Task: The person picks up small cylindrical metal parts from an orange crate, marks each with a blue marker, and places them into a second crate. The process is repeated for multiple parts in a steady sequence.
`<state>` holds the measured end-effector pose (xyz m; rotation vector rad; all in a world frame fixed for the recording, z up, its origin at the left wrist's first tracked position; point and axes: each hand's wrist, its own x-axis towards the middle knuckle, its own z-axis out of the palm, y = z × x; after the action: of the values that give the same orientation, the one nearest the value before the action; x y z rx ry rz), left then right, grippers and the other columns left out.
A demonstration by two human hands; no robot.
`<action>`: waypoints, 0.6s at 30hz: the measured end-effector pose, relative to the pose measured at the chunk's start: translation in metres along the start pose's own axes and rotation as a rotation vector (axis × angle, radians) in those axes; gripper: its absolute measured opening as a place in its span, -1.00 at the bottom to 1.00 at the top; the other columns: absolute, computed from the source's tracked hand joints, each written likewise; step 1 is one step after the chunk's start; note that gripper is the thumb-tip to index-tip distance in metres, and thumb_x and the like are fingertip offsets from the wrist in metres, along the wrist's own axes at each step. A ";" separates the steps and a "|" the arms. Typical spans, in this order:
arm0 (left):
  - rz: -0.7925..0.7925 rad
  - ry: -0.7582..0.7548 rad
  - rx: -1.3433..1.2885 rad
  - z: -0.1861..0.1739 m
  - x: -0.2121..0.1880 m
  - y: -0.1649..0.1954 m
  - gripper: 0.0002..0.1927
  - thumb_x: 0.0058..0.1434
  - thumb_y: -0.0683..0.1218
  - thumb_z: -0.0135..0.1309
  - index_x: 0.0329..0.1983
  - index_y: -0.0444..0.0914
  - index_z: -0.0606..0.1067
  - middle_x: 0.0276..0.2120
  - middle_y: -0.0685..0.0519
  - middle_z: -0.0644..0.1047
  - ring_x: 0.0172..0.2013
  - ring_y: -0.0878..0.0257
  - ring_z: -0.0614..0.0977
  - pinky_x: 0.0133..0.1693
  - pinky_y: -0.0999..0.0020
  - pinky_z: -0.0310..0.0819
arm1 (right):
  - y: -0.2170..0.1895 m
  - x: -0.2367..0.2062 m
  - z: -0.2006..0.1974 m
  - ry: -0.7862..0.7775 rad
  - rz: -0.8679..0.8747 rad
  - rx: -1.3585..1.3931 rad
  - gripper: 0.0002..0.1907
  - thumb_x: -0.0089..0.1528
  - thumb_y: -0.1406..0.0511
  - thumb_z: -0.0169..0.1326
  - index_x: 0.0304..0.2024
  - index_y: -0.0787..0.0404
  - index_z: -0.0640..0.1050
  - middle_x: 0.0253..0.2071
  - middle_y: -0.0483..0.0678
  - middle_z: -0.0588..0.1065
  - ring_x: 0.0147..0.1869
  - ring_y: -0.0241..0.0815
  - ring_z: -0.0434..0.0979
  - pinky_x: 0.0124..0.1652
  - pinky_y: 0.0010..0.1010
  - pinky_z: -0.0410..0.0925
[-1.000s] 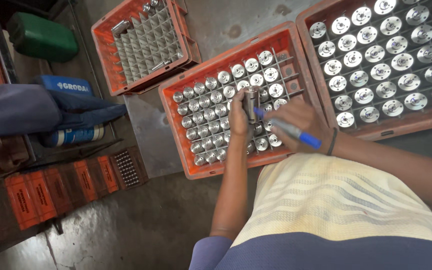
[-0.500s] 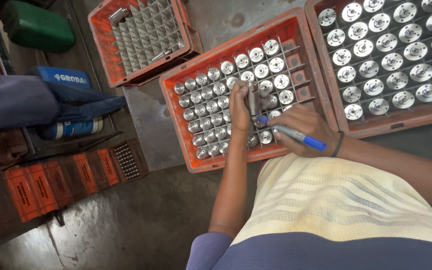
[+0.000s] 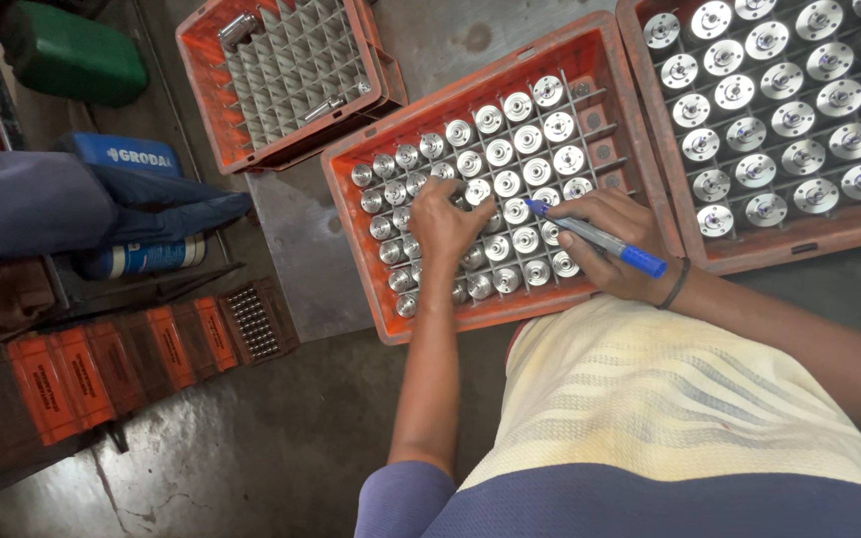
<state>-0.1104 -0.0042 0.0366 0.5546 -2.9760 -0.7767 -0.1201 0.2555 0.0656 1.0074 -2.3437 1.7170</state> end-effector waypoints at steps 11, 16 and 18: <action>-0.258 -0.168 -1.488 0.028 -0.020 0.012 -0.52 0.51 0.15 -0.16 0.04 -0.34 0.54 -0.19 -0.05 0.59 -0.37 0.31 0.56 -0.38 0.37 0.54 | -0.013 0.020 0.018 -0.140 -0.253 -0.043 -0.75 0.12 0.40 0.26 -0.13 0.27 0.59 -0.33 -0.01 0.54 -0.29 -0.06 0.51 -0.23 -0.20 0.32; -0.319 -0.085 -1.481 0.040 -0.028 0.010 -0.52 0.57 0.14 -0.12 0.10 -0.38 0.50 -0.30 0.06 0.53 -0.37 0.35 0.52 -0.34 0.46 0.44 | -0.014 0.015 0.020 -0.247 -0.240 0.041 -0.74 0.12 0.41 0.24 -0.13 0.27 0.57 -0.32 0.00 0.54 -0.28 -0.06 0.52 -0.21 -0.23 0.34; -0.285 -0.133 -1.499 0.038 -0.028 0.009 -0.58 0.50 0.11 -0.07 0.08 -0.35 0.47 -0.36 0.09 0.51 -0.45 0.36 0.49 -0.43 0.46 0.41 | -0.013 0.013 0.020 -0.099 -0.122 0.030 -0.73 0.15 0.42 0.21 -0.09 0.29 0.56 -0.28 0.03 0.55 -0.24 -0.06 0.53 -0.18 -0.25 0.33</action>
<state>-0.0909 0.0310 0.0092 0.7068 -1.5208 -2.5690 -0.1166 0.2298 0.0746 1.2405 -2.2665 1.6991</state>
